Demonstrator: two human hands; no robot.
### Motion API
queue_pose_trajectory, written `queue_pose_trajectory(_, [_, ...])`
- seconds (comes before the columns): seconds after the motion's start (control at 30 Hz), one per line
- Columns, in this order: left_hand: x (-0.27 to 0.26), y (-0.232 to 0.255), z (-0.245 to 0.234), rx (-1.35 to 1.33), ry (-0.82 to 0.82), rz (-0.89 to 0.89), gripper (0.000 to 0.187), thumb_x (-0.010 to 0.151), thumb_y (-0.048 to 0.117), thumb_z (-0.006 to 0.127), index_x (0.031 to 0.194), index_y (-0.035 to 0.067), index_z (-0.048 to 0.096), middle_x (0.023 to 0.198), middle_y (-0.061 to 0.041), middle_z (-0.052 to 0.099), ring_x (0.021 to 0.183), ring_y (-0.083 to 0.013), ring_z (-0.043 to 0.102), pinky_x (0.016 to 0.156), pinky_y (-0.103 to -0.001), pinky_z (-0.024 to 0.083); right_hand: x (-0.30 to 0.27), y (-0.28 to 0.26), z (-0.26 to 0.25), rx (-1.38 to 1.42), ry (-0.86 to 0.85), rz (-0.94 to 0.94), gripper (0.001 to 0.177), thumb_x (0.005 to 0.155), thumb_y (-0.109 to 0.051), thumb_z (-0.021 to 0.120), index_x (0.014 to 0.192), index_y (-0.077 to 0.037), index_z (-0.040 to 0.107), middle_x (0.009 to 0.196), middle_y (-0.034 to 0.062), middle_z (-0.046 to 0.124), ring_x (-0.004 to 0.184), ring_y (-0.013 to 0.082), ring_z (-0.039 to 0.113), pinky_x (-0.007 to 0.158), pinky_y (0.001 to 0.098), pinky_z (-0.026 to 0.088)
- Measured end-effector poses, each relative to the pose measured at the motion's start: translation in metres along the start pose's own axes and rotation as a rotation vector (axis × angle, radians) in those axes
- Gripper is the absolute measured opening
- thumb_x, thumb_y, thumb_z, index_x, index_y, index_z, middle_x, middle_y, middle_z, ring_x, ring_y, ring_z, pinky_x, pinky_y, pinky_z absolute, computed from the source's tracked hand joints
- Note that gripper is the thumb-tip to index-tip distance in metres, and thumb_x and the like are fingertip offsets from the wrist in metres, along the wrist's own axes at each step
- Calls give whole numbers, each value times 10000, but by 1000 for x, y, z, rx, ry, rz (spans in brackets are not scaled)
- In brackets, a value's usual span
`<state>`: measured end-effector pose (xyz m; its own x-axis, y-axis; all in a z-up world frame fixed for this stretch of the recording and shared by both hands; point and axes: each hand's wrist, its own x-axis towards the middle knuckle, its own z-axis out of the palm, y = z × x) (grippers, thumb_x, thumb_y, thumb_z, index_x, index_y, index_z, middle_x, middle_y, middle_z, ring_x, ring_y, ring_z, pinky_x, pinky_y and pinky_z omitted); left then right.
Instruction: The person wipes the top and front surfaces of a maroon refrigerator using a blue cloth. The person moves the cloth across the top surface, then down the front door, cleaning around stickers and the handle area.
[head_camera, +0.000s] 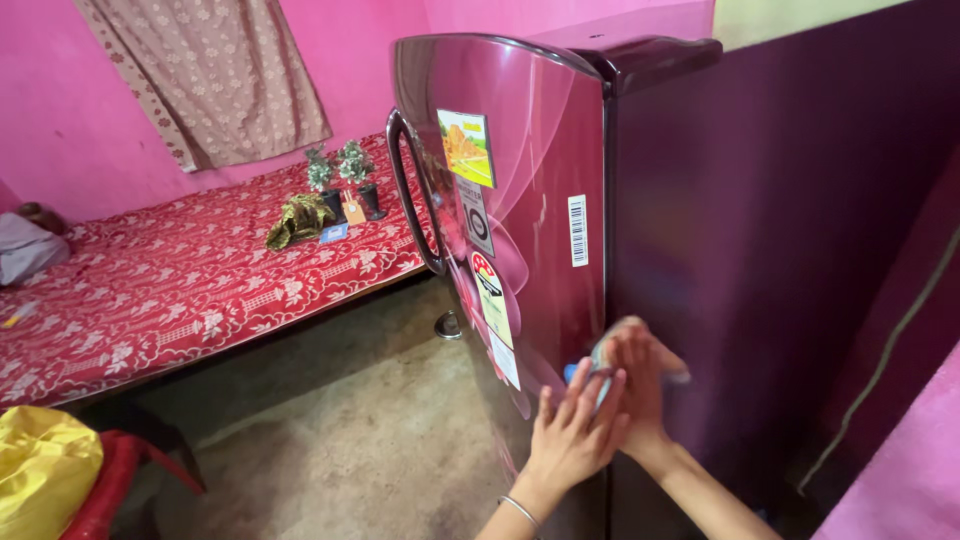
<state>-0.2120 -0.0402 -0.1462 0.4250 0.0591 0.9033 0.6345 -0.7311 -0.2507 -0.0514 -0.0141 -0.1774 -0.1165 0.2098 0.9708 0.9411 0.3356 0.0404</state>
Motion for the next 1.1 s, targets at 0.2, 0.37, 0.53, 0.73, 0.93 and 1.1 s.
queue_pose_trajectory(0.2, [58,-25,-50,31,19,-82,507,1027,274,596,1523,173,575,1613,-54,481,1522,-221,433,1272,-502,153,105,-45,-18,204,-219,-64,636,1035,-341,495,1568,-24,355,1648,212,298,1568,372,240,1251,589,219])
queue_pose_trajectory(0.37, [117,-55,-69,-264,35,-159,551,1066,270,555,1575,87,455,1672,-139,387,1588,-325,347,1326,-506,193,178,-61,-35,-9,-99,-12,575,1028,-323,515,1533,-49,493,1626,180,402,1547,356,335,1237,598,262])
queue_pose_trajectory(0.53, [106,-70,-55,-421,-43,-148,647,1053,318,559,1595,13,381,1698,-201,322,1617,-378,278,1335,-534,180,168,-59,-20,-237,-47,24,555,1050,-297,514,1538,-32,528,1629,204,404,1528,400,349,1207,616,304])
queue_pose_trajectory(0.73, [50,-66,-7,-464,-87,-108,697,1027,360,605,1583,-4,394,1703,-231,313,1623,-425,254,1335,-571,170,108,-39,-2,-180,-7,20,543,1042,-326,502,1512,-57,540,1623,220,395,1526,407,346,1210,617,299])
queue_pose_trajectory(0.93, [-4,-51,29,-539,-45,-142,718,1014,390,623,1561,-18,400,1673,-280,310,1588,-460,280,1304,-588,196,39,-20,26,-203,30,-13,495,1049,-297,501,1481,-64,561,1610,219,410,1523,401,355,1215,612,289])
queue_pose_trajectory(1.1, [-47,-37,41,-559,-129,-254,596,1033,263,562,1547,-25,478,1666,-260,410,1588,-437,366,1322,-560,242,-24,-3,39,36,0,-3,529,982,-315,588,1385,21,524,1592,259,403,1509,441,354,1183,638,301])
